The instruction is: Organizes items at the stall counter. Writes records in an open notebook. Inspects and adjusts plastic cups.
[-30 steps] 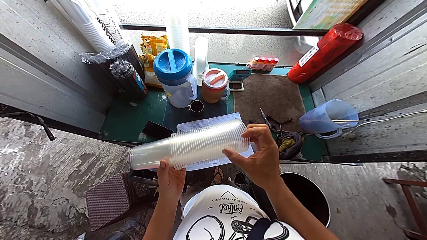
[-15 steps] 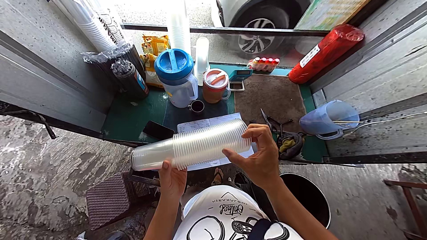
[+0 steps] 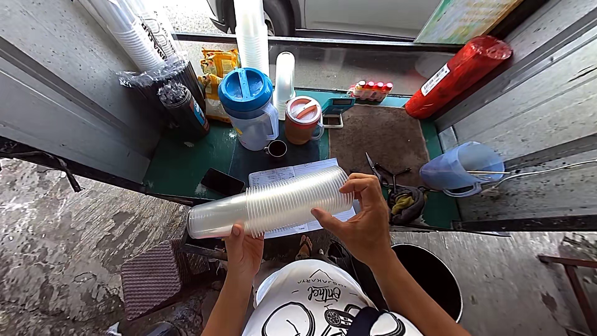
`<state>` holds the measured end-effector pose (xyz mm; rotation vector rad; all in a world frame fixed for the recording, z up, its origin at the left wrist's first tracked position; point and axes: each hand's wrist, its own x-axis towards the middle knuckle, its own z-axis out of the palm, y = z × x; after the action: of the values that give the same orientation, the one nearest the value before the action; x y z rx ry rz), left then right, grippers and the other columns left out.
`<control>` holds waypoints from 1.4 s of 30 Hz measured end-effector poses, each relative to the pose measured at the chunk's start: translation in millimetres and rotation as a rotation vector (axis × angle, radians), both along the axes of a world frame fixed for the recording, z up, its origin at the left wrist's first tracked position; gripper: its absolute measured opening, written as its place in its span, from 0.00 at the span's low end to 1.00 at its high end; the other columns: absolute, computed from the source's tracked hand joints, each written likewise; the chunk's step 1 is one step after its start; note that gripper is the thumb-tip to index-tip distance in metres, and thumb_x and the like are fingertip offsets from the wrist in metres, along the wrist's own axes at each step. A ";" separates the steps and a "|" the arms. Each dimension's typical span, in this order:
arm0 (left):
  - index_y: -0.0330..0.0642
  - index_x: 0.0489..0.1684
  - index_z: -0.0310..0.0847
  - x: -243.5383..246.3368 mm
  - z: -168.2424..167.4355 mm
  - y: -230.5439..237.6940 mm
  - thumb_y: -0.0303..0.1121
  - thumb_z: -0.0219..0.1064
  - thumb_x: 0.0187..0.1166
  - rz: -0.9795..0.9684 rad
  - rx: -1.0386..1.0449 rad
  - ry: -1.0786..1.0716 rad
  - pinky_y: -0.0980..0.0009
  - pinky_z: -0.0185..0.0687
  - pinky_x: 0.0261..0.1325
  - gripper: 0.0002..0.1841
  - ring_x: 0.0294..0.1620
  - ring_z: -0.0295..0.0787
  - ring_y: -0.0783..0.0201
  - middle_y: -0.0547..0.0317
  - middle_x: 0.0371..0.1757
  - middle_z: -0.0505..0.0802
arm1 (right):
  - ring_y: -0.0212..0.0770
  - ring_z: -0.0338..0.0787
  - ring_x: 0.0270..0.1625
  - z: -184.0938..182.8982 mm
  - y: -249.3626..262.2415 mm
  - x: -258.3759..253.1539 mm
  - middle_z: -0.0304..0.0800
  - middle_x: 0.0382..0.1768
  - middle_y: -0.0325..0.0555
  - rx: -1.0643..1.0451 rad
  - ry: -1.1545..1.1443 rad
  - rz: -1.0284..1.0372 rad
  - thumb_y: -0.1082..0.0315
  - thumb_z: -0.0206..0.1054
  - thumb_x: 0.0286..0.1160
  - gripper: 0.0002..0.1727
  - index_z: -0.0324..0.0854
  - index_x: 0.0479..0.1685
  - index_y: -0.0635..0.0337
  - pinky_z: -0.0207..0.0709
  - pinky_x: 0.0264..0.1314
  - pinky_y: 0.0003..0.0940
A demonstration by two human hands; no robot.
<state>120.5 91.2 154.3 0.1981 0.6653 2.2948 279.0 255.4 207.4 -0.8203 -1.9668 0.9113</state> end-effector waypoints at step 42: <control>0.46 0.54 0.88 6.9 -4.2 1.5 0.42 0.82 0.68 -0.005 -0.015 0.012 0.59 0.93 0.60 0.19 0.51 0.97 0.58 0.51 0.49 0.97 | 0.38 0.79 0.65 2.9 -2.4 -4.3 0.77 0.60 0.46 0.043 -0.074 -0.052 0.40 0.86 0.48 0.39 0.74 0.56 0.51 0.77 0.62 0.34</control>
<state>127.4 92.7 150.1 0.2066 0.6873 2.2850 274.7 253.0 210.3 -0.8880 -2.0120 0.8160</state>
